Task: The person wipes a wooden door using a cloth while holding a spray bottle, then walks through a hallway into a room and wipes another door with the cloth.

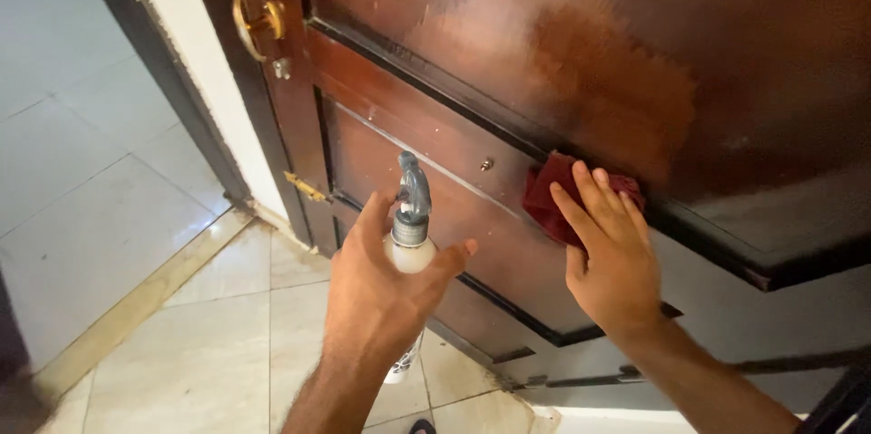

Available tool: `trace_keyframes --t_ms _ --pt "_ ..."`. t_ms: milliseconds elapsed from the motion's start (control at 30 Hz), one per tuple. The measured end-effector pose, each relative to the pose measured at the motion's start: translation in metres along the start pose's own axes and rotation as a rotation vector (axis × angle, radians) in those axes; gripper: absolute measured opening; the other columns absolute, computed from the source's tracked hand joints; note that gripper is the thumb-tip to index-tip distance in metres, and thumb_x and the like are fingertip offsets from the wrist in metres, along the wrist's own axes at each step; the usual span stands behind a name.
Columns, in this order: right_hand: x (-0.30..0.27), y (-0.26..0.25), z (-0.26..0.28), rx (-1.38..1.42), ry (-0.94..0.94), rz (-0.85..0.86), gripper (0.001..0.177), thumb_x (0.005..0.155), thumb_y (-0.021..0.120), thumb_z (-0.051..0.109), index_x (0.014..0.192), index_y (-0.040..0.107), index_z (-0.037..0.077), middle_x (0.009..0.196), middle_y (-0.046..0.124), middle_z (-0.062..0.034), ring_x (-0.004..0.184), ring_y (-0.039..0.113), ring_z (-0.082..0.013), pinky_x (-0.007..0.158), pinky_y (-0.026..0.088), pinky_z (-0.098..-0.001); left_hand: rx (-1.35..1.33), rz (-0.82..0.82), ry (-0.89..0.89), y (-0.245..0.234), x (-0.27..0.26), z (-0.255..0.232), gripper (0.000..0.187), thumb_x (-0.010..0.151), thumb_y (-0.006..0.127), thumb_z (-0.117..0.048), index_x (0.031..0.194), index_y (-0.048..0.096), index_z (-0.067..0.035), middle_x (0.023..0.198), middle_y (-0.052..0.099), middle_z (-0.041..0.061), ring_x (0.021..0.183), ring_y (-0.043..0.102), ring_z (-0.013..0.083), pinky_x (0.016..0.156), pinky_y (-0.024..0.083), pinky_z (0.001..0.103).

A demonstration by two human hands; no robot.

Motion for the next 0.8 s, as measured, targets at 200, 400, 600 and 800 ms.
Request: trace_keyframes --t_ms 200,400,600,800 --pt "0.005 0.001 0.009 0.071 -0.069 -0.123 0.063 0.077 0.064 -0.010 0.138 0.063 0.005 0.156 0.051 -0.0184 0.145 0.048 -0.0345 0.117 0.038 -0.0486 0.073 -0.116 0.055 -0.006 -0.018 0.015 0.073 0.066 0.088 -0.041 0.128 0.061 -0.013 0.106 0.072 0.011 0.100 0.070 0.0238 0.086 0.053 0.042" --pt "0.007 -0.014 0.007 0.246 -0.061 -0.171 0.054 0.080 0.059 -0.013 0.131 0.069 0.001 0.150 0.059 -0.0201 0.141 0.055 -0.0354 0.117 0.042 -0.0456 0.114 -0.150 -0.135 -0.011 -0.045 0.047 0.078 0.068 0.087 -0.047 0.133 0.059 -0.016 0.116 0.073 0.013 0.110 0.071 0.0275 0.096 0.052 0.043" --pt "0.002 -0.022 0.011 0.360 0.006 -0.158 0.048 0.085 0.057 -0.013 0.128 0.071 0.004 0.142 0.067 -0.0164 0.137 0.063 -0.0319 0.114 0.051 -0.0414 0.160 -0.201 -0.095 -0.015 -0.055 0.068 0.089 0.066 0.087 -0.045 0.143 0.053 -0.016 0.130 0.067 0.019 0.128 0.060 0.0322 0.101 0.047 0.045" --pt "-0.064 0.047 -0.015 0.681 0.584 0.101 0.040 0.089 0.063 -0.002 0.127 0.071 0.007 0.116 0.076 -0.0132 0.101 0.074 -0.0240 0.087 0.060 -0.0364 0.163 -0.092 -0.231 0.002 -0.042 0.087 0.090 0.068 0.089 -0.045 0.146 0.052 -0.021 0.130 0.065 0.018 0.128 0.060 0.0315 0.103 0.048 0.045"
Point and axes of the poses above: each hand's wrist, its own x-axis towards the middle knuckle, its own y-axis out of the palm, z = x × y, the point moved 9 cm from there along x, towards the middle knuckle
